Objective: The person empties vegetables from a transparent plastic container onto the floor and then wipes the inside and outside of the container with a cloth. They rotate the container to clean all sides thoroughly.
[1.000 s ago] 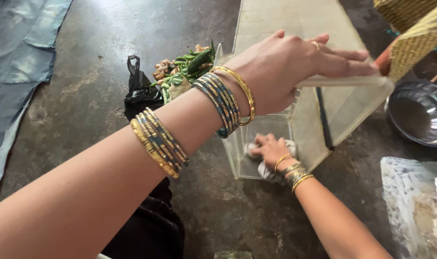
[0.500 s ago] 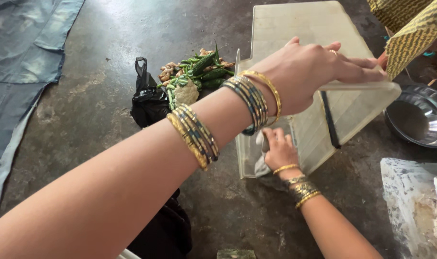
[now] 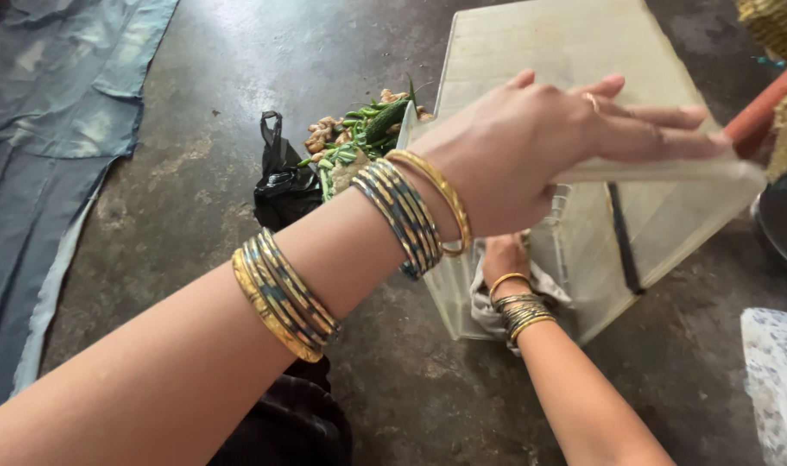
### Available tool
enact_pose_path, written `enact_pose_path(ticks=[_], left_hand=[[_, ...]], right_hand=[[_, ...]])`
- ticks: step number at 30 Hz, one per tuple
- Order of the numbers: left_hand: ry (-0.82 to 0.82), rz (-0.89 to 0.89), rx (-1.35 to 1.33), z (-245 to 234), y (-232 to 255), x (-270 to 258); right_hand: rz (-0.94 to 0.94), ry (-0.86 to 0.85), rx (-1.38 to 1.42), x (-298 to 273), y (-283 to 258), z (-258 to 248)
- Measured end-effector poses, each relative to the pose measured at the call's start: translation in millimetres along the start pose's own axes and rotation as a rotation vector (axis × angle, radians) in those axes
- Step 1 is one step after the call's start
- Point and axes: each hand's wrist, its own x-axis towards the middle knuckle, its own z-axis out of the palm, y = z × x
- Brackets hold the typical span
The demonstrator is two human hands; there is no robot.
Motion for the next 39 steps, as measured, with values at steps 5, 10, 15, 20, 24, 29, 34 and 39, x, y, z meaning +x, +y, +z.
enact_pose_path(ticks=[5,10,15,20,24,29,34,39], left_hand=[[0.014,0.037,-0.368,-5.2,-45.0,2.3],[0.240,0.163,-0.348,12.6,-65.4,15.1],[0.205,0.135,-0.443,15.1,-53.9,20.8],[0.222,0.181,-0.523,-3.5,-44.9,14.6],[0.192,0.174,-0.520,-18.5,-47.7,7.0],[0.211,0.229,-0.526,-10.2,-50.8,26.8],[0.175,0.212,-0.496,1.5,-37.2,57.7],[0.067,0.074,-0.536,-5.6,-31.6,65.9]], right_hand=[[-0.099,-0.084,-0.081,29.8,-13.8,-17.4],[-0.089,-0.209,-0.101,28.9,-15.8,-47.4],[-0.070,-0.158,0.012,10.2,-18.2,-49.4],[-0.111,-0.145,0.048,-17.4,-19.4,-61.1],[-0.186,-0.158,0.034,-44.4,-24.2,-77.5],[-0.214,-0.246,0.022,-81.8,-30.8,-101.7],[-0.301,-0.409,0.153,-117.6,-35.3,-114.7],[-0.096,-0.567,0.077,-122.9,-45.9,-165.2]])
